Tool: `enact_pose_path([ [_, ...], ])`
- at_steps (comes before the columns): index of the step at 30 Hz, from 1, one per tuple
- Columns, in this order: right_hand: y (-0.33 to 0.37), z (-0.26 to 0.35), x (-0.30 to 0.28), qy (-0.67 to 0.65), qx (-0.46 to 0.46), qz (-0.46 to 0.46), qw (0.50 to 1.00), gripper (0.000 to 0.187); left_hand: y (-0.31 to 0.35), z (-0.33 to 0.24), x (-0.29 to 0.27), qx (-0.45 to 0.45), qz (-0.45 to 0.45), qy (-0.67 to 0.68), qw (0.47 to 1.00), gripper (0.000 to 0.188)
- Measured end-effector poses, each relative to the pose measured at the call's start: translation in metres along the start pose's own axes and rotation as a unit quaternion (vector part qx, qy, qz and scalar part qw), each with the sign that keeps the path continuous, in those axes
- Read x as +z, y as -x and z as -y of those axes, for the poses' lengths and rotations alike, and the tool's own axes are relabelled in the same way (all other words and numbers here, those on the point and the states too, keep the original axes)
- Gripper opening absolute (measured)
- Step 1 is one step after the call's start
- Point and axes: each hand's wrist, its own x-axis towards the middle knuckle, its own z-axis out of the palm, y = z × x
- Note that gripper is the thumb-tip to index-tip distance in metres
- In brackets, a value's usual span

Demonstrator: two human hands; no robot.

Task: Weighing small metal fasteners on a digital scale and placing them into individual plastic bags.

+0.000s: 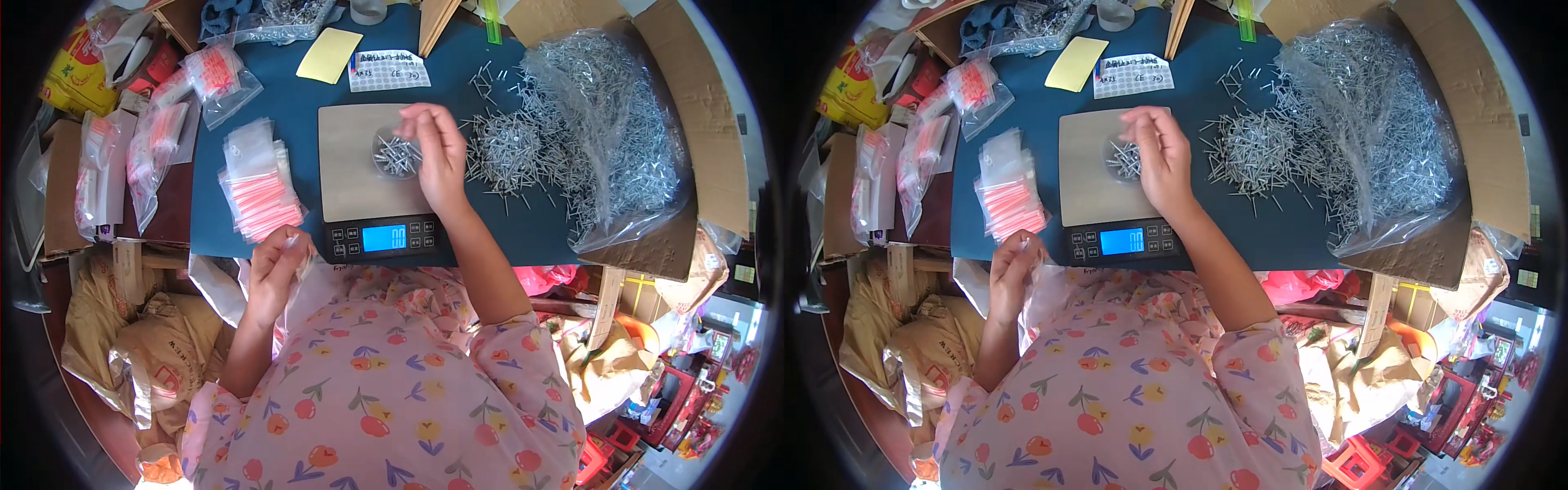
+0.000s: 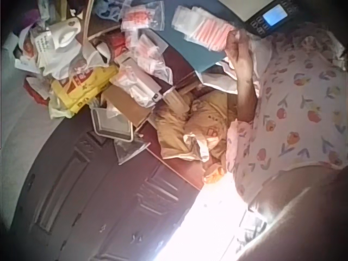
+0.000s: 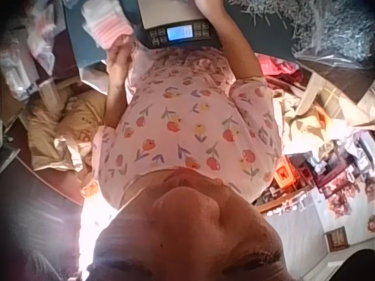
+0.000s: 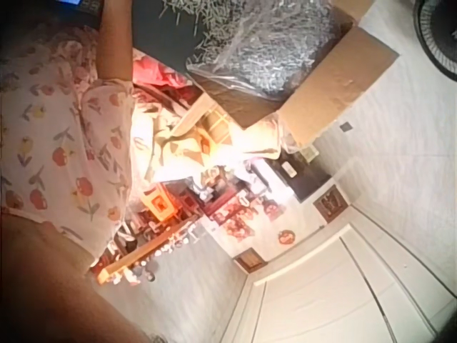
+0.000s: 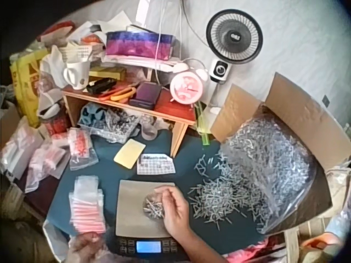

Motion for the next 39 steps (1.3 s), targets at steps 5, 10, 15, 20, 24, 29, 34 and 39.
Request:
enact_pose_path([
  [5,-0.005,0.003,-0.034,0.007,-0.028,-0.08,0.996,0.021,0.003,-0.011,-0.001,0.009,-0.045,-0.105,0.993,0.008],
  [10,0.016,0.017,-0.086,0.083,0.02,-0.082,0.993,0.013,0.006,-0.012,-0.014,0.038,-0.077,-0.102,0.991,0.015],
  [15,0.023,0.023,-0.104,0.475,-0.07,-0.068,0.875,0.028,0.004,-0.01,-0.003,0.014,-0.063,-0.123,0.99,0.021],
  [20,0.018,0.001,-0.134,0.668,-0.125,-0.09,0.728,0.034,0.003,-0.006,-0.002,0.017,-0.053,-0.143,0.988,0.022],
  [24,0.016,0.003,-0.141,0.559,-0.056,-0.079,0.823,0.024,0.006,-0.008,-0.004,0.009,-0.066,-0.128,0.99,0.024],
  [29,0.01,0.017,-0.152,0.504,-0.011,-0.121,0.855,0.017,0.007,-0.008,-0.006,0.001,-0.062,-0.116,0.991,0.024],
  [34,0.006,0.031,-0.144,0.224,0.082,-0.138,0.961,0.015,0.006,-0.003,-0.005,-0.003,-0.055,-0.124,0.991,0.023],
  [39,0.002,0.039,-0.073,0.129,0.096,0.0,0.987,0.015,0.004,-0.002,0.009,-0.005,-0.013,-0.123,0.992,0.022],
])
